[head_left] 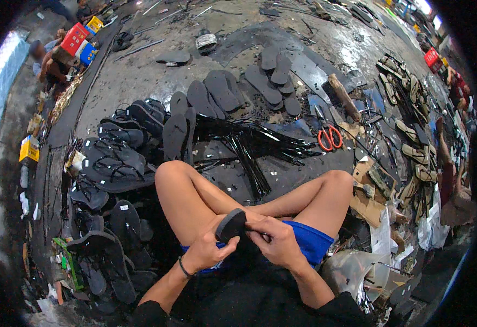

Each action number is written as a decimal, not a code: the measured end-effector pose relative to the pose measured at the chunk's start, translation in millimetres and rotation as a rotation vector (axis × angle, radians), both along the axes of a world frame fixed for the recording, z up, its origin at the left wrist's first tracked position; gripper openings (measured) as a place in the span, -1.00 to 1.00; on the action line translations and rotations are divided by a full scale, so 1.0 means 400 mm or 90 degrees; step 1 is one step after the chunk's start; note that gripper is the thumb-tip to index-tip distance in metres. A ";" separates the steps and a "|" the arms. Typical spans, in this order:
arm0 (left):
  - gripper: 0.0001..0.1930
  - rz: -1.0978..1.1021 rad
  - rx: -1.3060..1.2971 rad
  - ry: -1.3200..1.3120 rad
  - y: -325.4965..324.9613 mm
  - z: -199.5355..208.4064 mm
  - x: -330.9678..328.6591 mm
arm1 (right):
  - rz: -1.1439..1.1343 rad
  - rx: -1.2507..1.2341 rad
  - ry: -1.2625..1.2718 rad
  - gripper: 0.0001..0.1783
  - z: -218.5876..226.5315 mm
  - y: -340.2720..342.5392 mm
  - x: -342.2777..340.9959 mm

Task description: The person sits on the floor and assembles black flip-flops by hand, attaching straps to soles and trimming excess material with scissors. The person repeatedly picks up soles and straps, threads the straps through holes, and cuts the excess strap length.

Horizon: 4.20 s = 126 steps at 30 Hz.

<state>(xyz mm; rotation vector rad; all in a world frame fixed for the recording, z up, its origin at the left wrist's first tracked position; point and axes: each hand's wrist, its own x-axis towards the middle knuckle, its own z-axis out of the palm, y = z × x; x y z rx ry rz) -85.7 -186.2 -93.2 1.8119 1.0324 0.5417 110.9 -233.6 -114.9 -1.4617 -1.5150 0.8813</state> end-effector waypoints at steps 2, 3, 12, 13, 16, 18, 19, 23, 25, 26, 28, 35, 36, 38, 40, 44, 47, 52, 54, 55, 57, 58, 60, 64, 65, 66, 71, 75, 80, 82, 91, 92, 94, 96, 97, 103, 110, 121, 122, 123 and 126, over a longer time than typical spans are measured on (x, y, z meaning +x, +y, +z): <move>-0.55 -0.006 -0.025 0.003 0.001 0.000 0.003 | -0.057 -0.164 0.071 -0.82 0.020 0.001 -0.003; -0.56 -0.002 -0.047 0.010 0.002 -0.002 -0.001 | -0.046 -0.147 0.089 -0.81 0.016 0.002 0.000; -0.78 0.409 -0.144 -0.424 0.032 0.024 0.047 | -0.008 -0.055 -0.095 -0.19 -0.008 0.031 0.133; -0.73 0.356 -0.120 -0.350 -0.019 -0.019 0.059 | -0.070 -0.181 0.198 -0.32 -0.015 0.058 0.122; -0.66 0.210 -0.240 -0.458 -0.112 -0.074 0.107 | -0.228 -0.032 0.260 -0.68 -0.071 0.168 0.139; -0.70 0.163 -0.506 -0.534 -0.121 -0.074 0.085 | -0.170 0.075 0.208 -0.86 0.012 0.205 0.147; -0.70 0.162 -0.575 -0.452 -0.117 -0.116 0.052 | -0.141 0.055 0.204 -0.85 0.034 0.205 0.142; -0.69 0.152 -0.747 -0.571 -0.133 -0.136 0.077 | -0.079 0.049 0.138 -0.81 0.037 0.210 0.144; -0.67 0.166 -0.784 -0.612 -0.142 -0.142 0.075 | -0.082 0.022 0.140 -0.80 0.032 0.205 0.145; -0.65 0.175 -0.799 -0.630 -0.140 -0.146 0.070 | -0.071 0.063 0.076 -0.82 0.010 0.205 0.153; -0.61 0.042 -0.804 -0.627 -0.089 -0.175 0.024 | -0.066 0.037 0.162 -0.78 -0.010 0.204 0.147; -0.43 0.193 -0.383 -0.367 0.077 0.008 0.141 | -0.065 -0.232 0.676 -0.57 -0.035 0.164 0.099; -0.45 0.218 -0.370 -0.412 0.083 -0.009 0.136 | -0.024 -0.335 0.697 -0.52 -0.038 0.134 0.100; -0.45 0.218 -0.374 -0.394 0.097 0.001 0.131 | 0.054 -0.366 0.687 -0.72 -0.131 0.087 0.082; -0.45 0.224 -0.391 -0.405 0.105 0.006 0.132 | 0.093 -0.362 0.760 -0.83 -0.162 0.073 0.088; -0.49 0.256 -0.318 -0.360 0.120 -0.012 0.116 | 0.071 -0.363 0.731 -0.90 -0.128 0.113 0.076; -0.58 0.295 -0.064 -0.129 0.185 0.014 0.087 | 0.035 -0.334 0.593 -0.74 -0.122 0.185 0.042; -0.64 0.457 -0.052 -0.144 0.392 0.013 -0.267 | -0.025 -0.270 0.387 -0.61 -0.201 0.355 0.031; -0.35 0.570 0.345 0.220 0.373 0.008 -0.342 | -0.054 -0.236 0.272 -0.61 -0.283 0.453 0.042; -0.27 0.668 0.521 0.456 0.360 -0.011 -0.338 | -0.064 -0.198 0.176 -0.57 -0.325 0.502 0.058; -0.24 0.669 0.340 0.174 0.318 -0.004 -0.275 | -0.104 -0.182 0.097 -0.53 -0.373 0.635 0.054; -0.26 0.622 0.307 0.163 0.292 -0.010 -0.237 | -0.104 -0.162 0.010 -0.44 -0.419 0.715 0.053; -0.31 0.541 0.242 0.160 0.238 -0.020 -0.158 | -0.149 -0.145 -0.131 -0.26 -0.485 0.858 0.054; -0.36 0.435 0.210 0.138 0.189 -0.059 -0.071 | -0.306 -0.248 -0.235 0.08 -0.503 1.016 0.023; -0.36 0.438 0.185 0.141 0.169 -0.058 -0.061 | -0.320 -0.290 -0.236 0.15 -0.481 1.039 -0.008; -0.37 0.437 0.159 0.143 0.170 -0.061 -0.052 | -0.291 -0.379 -0.268 0.22 -0.456 1.062 -0.026; -0.41 0.325 -0.028 -0.057 0.249 -0.108 0.054 | -0.147 -0.334 0.034 -0.19 -0.491 1.062 0.171; -0.43 0.333 -0.058 -0.099 0.228 -0.137 0.090 | -0.224 -0.053 -0.385 -0.11 -0.305 0.758 0.283; -0.40 0.223 -0.148 -0.152 0.217 -0.168 0.201 | -0.152 -0.309 -0.649 -0.10 -0.362 0.480 0.457; -0.41 0.154 -0.124 -0.152 0.227 -0.160 0.237 | -0.149 -0.424 -0.454 -0.07 -0.376 0.495 0.478; -0.45 0.310 -0.007 -0.191 0.266 -0.139 0.159 | -0.211 0.185 -0.139 -0.46 -0.263 0.488 0.315; -0.43 0.318 0.152 -0.085 0.308 -0.193 0.095 | -0.121 0.246 -0.071 -0.46 -0.195 0.442 0.214; -0.46 0.427 0.045 0.086 0.348 0.046 0.135 | 0.218 0.179 0.128 -0.58 -0.148 0.365 0.077; -0.44 0.485 0.186 0.134 0.311 0.014 0.009 | 0.090 0.010 0.135 -0.64 -0.233 0.423 0.019; -0.41 0.492 0.101 0.009 0.262 0.043 -0.045 | -0.013 -0.113 0.089 -0.64 -0.308 0.486 0.023; -0.23 0.373 0.087 0.205 0.042 -0.006 -0.151 | -0.186 -0.326 -0.088 -0.60 -0.565 0.496 -0.002; -0.46 0.353 0.349 0.233 0.087 0.013 -0.059 | -0.240 -0.241 -0.016 -0.68 -0.484 0.415 0.156; -0.74 0.326 -0.147 -0.429 0.337 -0.052 0.239 | -0.075 -0.010 0.175 -0.74 -0.080 0.272 0.101; -0.76 0.347 -0.171 -0.415 0.336 -0.030 0.234 | -0.115 -0.094 0.248 -0.75 -0.065 0.245 0.105; -0.71 0.357 -0.194 -0.365 0.324 0.001 0.242 | -0.143 -0.188 0.331 -0.75 -0.062 0.217 0.098; -0.67 0.287 -0.203 -0.400 0.318 -0.030 0.206 | -0.166 -0.082 0.370 -0.73 -0.046 0.160 0.073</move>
